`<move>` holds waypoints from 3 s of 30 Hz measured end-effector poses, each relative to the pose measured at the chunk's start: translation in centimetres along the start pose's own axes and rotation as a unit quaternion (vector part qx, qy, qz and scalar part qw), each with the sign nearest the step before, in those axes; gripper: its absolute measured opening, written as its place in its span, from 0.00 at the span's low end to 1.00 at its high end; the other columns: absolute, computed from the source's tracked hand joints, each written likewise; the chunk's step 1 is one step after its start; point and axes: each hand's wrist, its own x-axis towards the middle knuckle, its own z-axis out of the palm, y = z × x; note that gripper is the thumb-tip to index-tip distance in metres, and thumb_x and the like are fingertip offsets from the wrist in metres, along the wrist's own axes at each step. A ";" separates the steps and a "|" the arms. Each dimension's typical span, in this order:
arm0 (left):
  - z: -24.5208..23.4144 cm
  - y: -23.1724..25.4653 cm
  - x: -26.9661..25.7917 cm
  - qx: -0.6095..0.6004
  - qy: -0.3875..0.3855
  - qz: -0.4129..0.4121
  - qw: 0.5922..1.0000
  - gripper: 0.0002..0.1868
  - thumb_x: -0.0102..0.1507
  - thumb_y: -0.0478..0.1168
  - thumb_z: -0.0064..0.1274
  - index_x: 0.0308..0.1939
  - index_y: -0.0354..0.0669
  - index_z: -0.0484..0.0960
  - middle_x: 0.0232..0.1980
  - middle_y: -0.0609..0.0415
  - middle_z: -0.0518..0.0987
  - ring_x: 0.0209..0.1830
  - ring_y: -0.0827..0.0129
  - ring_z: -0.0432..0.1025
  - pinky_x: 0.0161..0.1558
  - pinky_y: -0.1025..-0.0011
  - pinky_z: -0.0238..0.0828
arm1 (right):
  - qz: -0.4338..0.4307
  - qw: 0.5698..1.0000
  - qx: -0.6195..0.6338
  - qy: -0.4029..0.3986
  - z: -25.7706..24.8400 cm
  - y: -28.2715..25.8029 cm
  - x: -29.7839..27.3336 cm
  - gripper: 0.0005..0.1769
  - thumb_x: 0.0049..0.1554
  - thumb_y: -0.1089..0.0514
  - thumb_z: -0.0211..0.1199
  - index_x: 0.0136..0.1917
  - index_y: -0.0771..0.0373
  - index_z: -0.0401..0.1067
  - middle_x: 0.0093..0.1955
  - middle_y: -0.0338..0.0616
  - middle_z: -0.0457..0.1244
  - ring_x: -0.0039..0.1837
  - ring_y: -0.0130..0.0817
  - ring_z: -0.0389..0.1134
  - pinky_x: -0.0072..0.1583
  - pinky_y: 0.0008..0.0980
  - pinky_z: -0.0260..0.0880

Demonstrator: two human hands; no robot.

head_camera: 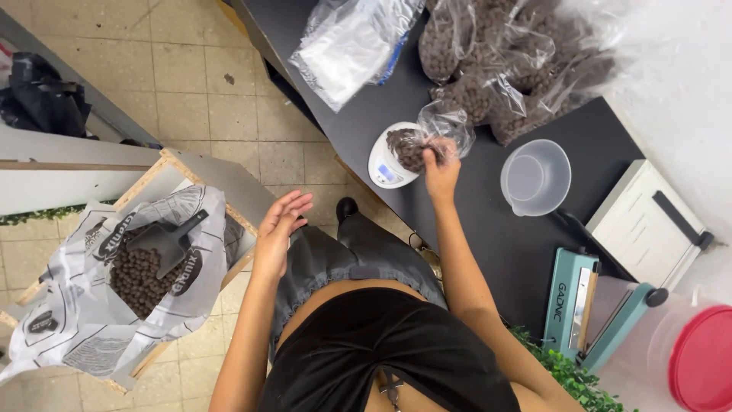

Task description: Bagging and weighing small snack items from a bulk container into individual plastic bags using a scoop and a digital scale.

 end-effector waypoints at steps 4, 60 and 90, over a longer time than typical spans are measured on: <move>0.0 -0.4 -0.2 0.012 0.002 -0.010 1.000 0.22 0.69 0.31 0.38 0.68 0.34 0.71 0.63 0.36 0.78 0.64 0.49 0.73 0.57 0.62 0.71 | 0.018 0.999 -0.009 -0.030 -1.4 -1.7 0.2 0.29 0.53 0.39 0.76 0.55 0.63 0.73 0.53 0.48 0.70 0.60 0.38 0.69 0.66 0.42 0.64; -9.2 -0.9 -14.1 0.620 0.274 -0.111 0.727 0.32 0.59 0.38 0.57 0.69 0.49 0.69 0.63 0.51 0.74 0.37 0.51 0.82 0.36 0.56 0.82 | -0.235 0.817 0.136 -0.509 19.7 -20.3 -5.1 0.08 0.65 0.58 0.59 0.52 0.59 0.79 0.45 0.43 0.71 0.48 0.45 0.72 0.54 0.43 0.73; -11.8 -6.0 -16.1 0.613 0.232 0.087 0.751 0.20 0.59 0.43 0.56 0.56 0.52 0.80 0.64 0.55 0.73 0.44 0.60 0.77 0.41 0.64 0.72 | -0.229 0.513 -0.234 -0.793 41.6 -17.7 -17.8 0.23 0.68 0.57 0.48 0.73 0.64 0.64 0.62 0.61 0.64 0.66 0.62 0.67 0.64 0.65 0.66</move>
